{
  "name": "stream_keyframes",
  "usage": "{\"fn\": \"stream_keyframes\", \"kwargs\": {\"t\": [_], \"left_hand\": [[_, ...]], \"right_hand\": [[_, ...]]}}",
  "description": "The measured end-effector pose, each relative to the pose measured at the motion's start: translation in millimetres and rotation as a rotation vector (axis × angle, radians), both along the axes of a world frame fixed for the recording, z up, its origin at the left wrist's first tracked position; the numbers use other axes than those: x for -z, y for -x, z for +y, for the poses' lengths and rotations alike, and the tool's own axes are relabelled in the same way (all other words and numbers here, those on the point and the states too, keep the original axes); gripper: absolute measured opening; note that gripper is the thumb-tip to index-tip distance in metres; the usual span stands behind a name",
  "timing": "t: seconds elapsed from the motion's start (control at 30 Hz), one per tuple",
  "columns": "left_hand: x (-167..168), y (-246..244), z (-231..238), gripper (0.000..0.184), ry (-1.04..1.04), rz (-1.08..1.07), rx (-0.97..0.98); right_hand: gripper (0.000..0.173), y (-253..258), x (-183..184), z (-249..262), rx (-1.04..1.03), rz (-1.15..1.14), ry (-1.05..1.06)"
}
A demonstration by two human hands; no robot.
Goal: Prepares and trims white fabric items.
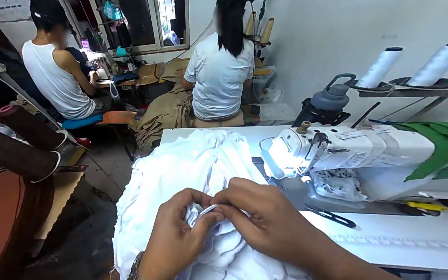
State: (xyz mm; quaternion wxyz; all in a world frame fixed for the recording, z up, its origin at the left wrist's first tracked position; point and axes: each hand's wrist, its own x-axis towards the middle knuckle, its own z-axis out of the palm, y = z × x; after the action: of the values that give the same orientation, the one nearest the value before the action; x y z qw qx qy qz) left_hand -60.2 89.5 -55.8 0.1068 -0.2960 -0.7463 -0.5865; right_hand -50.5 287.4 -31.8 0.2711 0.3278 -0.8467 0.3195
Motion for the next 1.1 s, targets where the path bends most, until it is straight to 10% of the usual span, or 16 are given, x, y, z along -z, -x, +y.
{"fn": "stream_keyframes", "kwargs": {"t": [0.2, 0.57, 0.7, 1.1], "left_hand": [[16.6, -8.6, 10.8, 0.010, -0.207, -0.037, -0.029], [26.1, -17.4, 15.4, 0.014, -0.289, -0.059, -0.058], [25.8, -19.0, 17.4, 0.010, -0.351, -0.135, -0.115], [29.8, -16.5, 14.2, 0.012, -0.433, -0.202, -0.081]], "right_hand": [[0.030, -0.4, 5.8, 0.2, 0.018, -0.167, 0.339], [0.008, -3.4, 2.9, 4.8, 0.006, -0.517, 0.326], [0.032, 3.7, -10.9, 13.5, 0.115, -0.673, 0.213], [0.042, -10.3, 1.7, 6.5, -0.036, -0.371, 0.474]]}}
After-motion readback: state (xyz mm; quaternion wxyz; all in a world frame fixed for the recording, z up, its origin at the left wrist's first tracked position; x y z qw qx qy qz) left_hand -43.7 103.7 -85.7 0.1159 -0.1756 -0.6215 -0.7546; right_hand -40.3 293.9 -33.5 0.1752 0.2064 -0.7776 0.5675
